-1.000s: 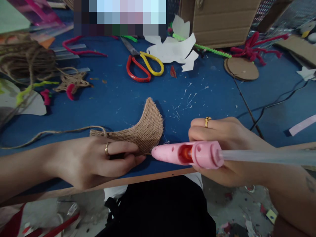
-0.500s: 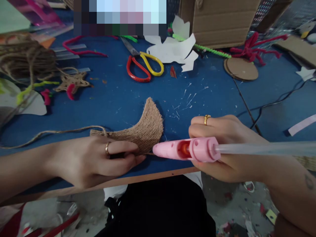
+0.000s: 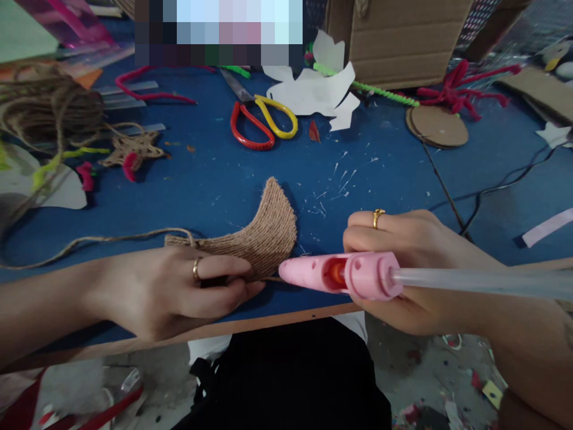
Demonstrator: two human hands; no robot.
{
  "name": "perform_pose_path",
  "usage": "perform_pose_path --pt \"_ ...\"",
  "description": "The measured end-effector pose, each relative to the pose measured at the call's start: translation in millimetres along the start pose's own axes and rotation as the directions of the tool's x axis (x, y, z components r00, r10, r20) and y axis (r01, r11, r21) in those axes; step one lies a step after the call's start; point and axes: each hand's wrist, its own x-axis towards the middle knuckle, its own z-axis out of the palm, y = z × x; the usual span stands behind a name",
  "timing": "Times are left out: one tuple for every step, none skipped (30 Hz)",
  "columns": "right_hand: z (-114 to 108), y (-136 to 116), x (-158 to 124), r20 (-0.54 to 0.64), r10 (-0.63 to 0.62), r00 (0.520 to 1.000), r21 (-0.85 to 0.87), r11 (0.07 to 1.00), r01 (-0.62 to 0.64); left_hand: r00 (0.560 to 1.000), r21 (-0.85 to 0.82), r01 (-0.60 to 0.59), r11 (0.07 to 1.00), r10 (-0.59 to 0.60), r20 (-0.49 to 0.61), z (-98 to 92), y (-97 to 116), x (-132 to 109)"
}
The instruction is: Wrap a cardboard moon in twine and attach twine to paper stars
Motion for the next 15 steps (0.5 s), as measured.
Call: perform_pose_path --pt "-0.7 -0.5 0.2 0.007 -0.001 1.0 -0.002 1.0 0.001 1.0 -0.007 0.001 1.0 -0.001 -0.005 0.2 -0.1 -0.3" --pt "-1.4 -1.1 0.4 0.014 -0.006 1.0 -0.006 1.0 0.006 1.0 -0.017 0.004 1.0 -0.004 -0.006 0.5 -0.1 -0.7" --pt "-2.0 -1.7 0.7 0.02 -0.008 1.0 -0.01 1.0 0.008 1.0 -0.027 0.011 1.0 -0.012 -0.002 0.8 -0.1 -1.1" --pt "-2.5 -2.2 1.0 0.028 -0.005 1.0 -0.013 1.0 0.005 1.0 -0.036 0.025 0.999 -0.024 0.011 0.9 0.1 -1.5" --pt "-2.9 -2.8 1.2 0.033 -0.004 0.999 -0.013 1.0 0.004 0.999 -0.042 0.038 0.998 -0.037 0.029 0.9 0.3 -1.7" --pt "-3.1 -3.4 1.4 0.035 -0.001 0.999 -0.013 1.0 0.001 0.998 -0.046 0.047 0.998 -0.045 0.045 0.7 0.5 -1.7" --pt "-3.4 -3.9 1.6 0.037 0.001 0.999 -0.014 1.0 -0.001 0.997 -0.048 0.051 0.998 -0.049 0.054 0.3 0.7 -1.5" --pt "-3.7 -4.5 1.6 0.038 0.01 0.999 -0.021 1.0 -0.01 0.997 -0.051 0.051 0.997 -0.048 0.053 -0.4 0.9 -1.0" --pt "-4.1 -5.0 1.7 0.038 0.017 0.999 -0.029 0.999 -0.016 0.998 -0.054 0.046 0.997 -0.044 0.046 -1.3 0.9 -0.4" --pt "-4.7 -5.4 1.6 0.038 0.024 0.999 -0.04 0.999 -0.023 0.999 -0.055 0.034 0.998 -0.032 0.034 -2.2 0.8 0.3" --pt "-5.5 -5.6 1.3 0.032 0.032 0.999 -0.05 0.998 -0.03 1.0 -0.054 0.016 0.998 -0.015 0.021 -3.0 0.5 1.0" --pt "-6.5 -5.5 0.9 0.029 0.035 0.999 -0.056 0.998 -0.034 1.0 -0.048 -0.004 0.999 0.004 0.013 -3.7 0.1 1.5" --pt "-7.7 -4.8 0.2 0.02 0.023 1.0 -0.058 0.998 -0.022 1.0 -0.037 -0.028 0.999 0.029 0.008 -4.0 -0.5 1.8" --pt "-8.9 -3.5 -0.8 0.014 0.004 1.0 -0.057 0.998 -0.004 0.999 -0.023 -0.053 0.998 0.053 0.006 -4.1 -1.1 1.8" --pt "-10.1 -1.5 -1.9 0.006 -0.015 1.0 -0.052 0.999 0.016 0.997 -0.01 -0.075 0.997 0.076 0.006 -3.8 -1.8 1.6"
